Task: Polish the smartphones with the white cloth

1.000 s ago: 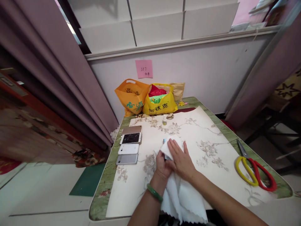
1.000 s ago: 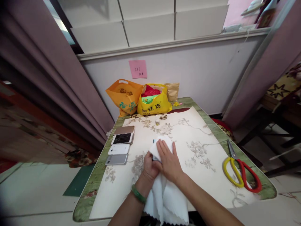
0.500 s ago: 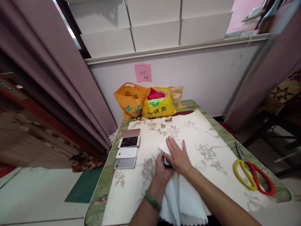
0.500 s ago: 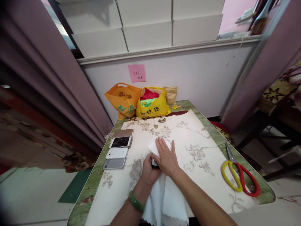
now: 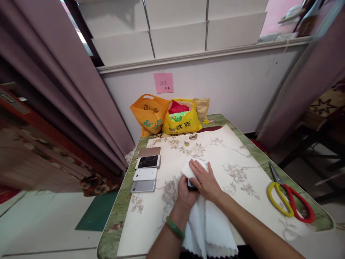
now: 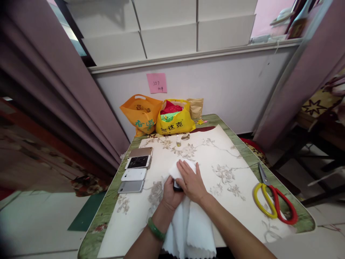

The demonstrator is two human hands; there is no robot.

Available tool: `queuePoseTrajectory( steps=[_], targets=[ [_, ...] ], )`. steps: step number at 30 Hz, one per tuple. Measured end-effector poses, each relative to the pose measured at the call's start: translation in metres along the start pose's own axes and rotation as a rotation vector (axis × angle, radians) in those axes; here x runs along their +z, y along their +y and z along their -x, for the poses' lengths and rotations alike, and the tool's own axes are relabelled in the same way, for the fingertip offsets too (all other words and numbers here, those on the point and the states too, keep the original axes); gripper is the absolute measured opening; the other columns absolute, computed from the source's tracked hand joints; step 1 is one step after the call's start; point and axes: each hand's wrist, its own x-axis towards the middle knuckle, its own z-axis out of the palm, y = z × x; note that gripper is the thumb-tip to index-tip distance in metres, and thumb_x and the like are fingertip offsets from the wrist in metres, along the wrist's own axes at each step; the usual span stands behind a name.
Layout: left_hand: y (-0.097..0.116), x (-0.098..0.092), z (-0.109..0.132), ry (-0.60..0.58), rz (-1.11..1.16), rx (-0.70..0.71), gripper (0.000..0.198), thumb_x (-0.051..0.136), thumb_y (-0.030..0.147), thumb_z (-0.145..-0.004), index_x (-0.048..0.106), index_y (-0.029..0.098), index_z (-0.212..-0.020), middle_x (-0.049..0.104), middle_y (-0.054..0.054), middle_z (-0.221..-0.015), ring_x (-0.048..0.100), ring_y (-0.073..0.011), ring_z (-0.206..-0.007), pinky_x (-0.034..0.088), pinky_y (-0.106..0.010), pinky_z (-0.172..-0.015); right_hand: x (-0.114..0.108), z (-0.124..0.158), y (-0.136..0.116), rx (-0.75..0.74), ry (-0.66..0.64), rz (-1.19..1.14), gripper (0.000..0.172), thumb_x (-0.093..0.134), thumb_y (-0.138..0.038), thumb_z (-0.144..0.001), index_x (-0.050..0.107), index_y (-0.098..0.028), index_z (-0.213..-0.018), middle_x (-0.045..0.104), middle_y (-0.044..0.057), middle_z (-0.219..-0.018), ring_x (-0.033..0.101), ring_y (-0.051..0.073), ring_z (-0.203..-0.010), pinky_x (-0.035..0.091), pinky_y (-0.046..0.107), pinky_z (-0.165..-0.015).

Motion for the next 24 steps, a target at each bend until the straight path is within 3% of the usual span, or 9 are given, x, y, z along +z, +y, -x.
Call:
queuePoseTrajectory(
  steps=[1,5,8,12,16,20,24],
  targets=[
    [0.000,0.000,-0.001,0.023,0.140,-0.102,0.017,0.057,0.019,-0.080,0.073,0.014,-0.085,0.074,-0.008,-0.082,0.069,-0.0179,-0.085,0.052,-0.029,-0.083,0.004,-0.004,0.004,0.074,0.051,-0.054,0.056,0.033,-0.045,-0.098,0.020,-0.027,-0.150,0.033,0.008,-0.152,0.028,0.025,-0.140,0.010,0.063,-0.111],
    [0.004,0.001,-0.003,0.027,0.104,-0.129,0.012,0.062,0.019,-0.078,0.070,0.015,-0.086,0.072,-0.003,-0.077,0.068,-0.0154,-0.072,0.053,-0.028,-0.075,0.014,-0.003,0.016,0.277,0.320,-0.374,0.043,0.042,-0.044,-0.094,0.055,-0.024,-0.131,0.057,0.009,-0.134,0.049,0.024,-0.127,0.030,0.053,-0.109],
    [0.003,0.000,-0.001,-0.008,0.085,-0.149,0.015,0.061,0.023,-0.079,0.069,0.015,-0.089,0.071,-0.005,-0.080,0.068,-0.0172,-0.075,0.053,-0.030,-0.076,0.013,0.005,0.019,0.358,0.468,-0.590,0.038,0.053,-0.045,-0.088,0.068,-0.020,-0.113,0.065,0.010,-0.120,0.059,0.024,-0.113,0.041,0.044,-0.103],
    [0.005,0.001,0.000,-0.119,-0.046,-0.126,0.029,0.057,0.030,-0.082,0.067,0.011,-0.102,0.070,-0.014,-0.104,0.067,-0.0246,-0.094,0.051,-0.039,-0.086,0.008,0.008,0.022,0.587,0.624,-0.807,0.040,0.059,-0.049,-0.082,0.069,-0.017,-0.101,0.071,0.005,-0.101,0.062,0.022,-0.098,0.046,0.038,-0.093],
    [0.029,0.004,-0.015,-0.044,-0.230,0.019,0.030,0.056,0.029,-0.083,0.066,0.012,-0.105,0.068,-0.016,-0.110,0.064,-0.0262,-0.103,0.050,-0.041,-0.089,-0.001,0.006,0.040,0.801,0.759,-1.168,0.035,0.066,-0.050,-0.074,0.066,-0.017,-0.087,0.069,0.000,-0.080,0.063,0.018,-0.079,0.052,0.030,-0.075],
    [0.072,0.017,-0.034,0.117,-0.215,0.174,0.027,0.054,0.033,-0.084,0.065,0.017,-0.102,0.068,-0.012,-0.108,0.058,-0.0265,-0.114,0.049,-0.047,-0.090,-0.012,0.007,0.061,0.822,0.782,-1.498,0.026,0.073,-0.041,-0.069,0.062,-0.019,-0.080,0.065,-0.004,-0.072,0.060,0.013,-0.065,0.053,0.025,-0.062],
    [0.086,0.034,-0.025,0.044,-0.137,0.191,0.026,0.051,0.033,-0.084,0.063,0.018,-0.103,0.067,-0.011,-0.111,0.057,-0.0299,-0.112,0.043,-0.064,-0.091,-0.019,0.012,0.065,0.837,0.815,-1.551,0.025,0.074,-0.039,-0.070,0.062,-0.020,-0.081,0.065,-0.004,-0.073,0.059,0.012,-0.065,0.052,0.023,-0.060]
  ],
)
